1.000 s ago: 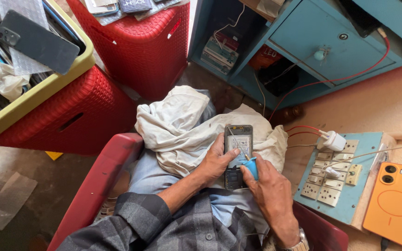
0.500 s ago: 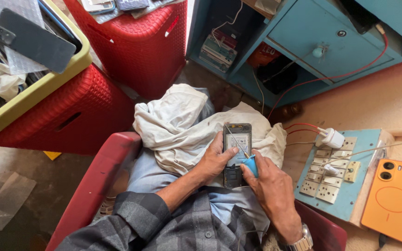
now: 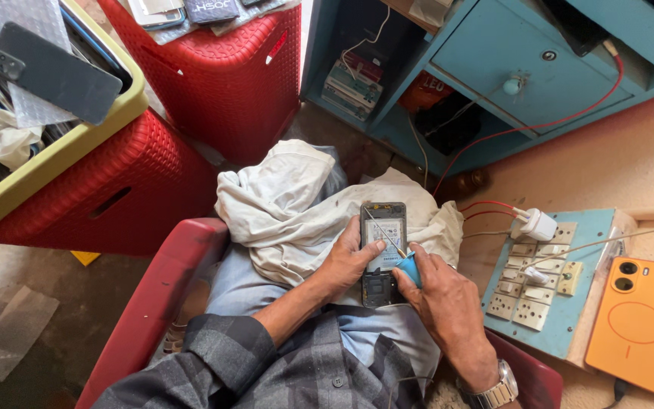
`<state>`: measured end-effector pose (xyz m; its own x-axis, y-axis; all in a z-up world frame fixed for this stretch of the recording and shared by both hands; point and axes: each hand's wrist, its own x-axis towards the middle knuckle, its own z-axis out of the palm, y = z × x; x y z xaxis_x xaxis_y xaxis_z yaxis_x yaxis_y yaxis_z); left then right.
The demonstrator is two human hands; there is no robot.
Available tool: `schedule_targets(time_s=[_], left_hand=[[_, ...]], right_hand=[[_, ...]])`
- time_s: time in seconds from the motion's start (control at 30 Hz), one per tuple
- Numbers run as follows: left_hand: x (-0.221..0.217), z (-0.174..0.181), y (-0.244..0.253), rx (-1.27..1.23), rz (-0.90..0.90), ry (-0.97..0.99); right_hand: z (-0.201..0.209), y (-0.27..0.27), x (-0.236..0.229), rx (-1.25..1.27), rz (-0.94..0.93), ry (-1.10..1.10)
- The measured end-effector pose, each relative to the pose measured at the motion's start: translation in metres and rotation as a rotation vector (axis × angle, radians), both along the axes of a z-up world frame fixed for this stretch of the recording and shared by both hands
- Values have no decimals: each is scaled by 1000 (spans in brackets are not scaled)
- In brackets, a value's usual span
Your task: The person cleans the internal components of a disassembled mobile phone using a blue hand tool.
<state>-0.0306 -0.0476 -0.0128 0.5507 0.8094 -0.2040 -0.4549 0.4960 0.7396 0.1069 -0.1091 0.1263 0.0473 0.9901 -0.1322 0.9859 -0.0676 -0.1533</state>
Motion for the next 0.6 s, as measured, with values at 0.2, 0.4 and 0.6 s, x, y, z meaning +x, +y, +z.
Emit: schedule_targets(time_s=[0.2, 0.4, 0.6], left_hand=[[-1, 6, 2, 9, -4, 11], [-1, 5, 4, 14, -21, 47], [1, 1, 2, 4, -9, 16]], right_hand=[[-3, 0, 0, 14, -37, 13], [0, -5, 1, 37, -92, 42], [1, -3, -2, -3, -56, 32]])
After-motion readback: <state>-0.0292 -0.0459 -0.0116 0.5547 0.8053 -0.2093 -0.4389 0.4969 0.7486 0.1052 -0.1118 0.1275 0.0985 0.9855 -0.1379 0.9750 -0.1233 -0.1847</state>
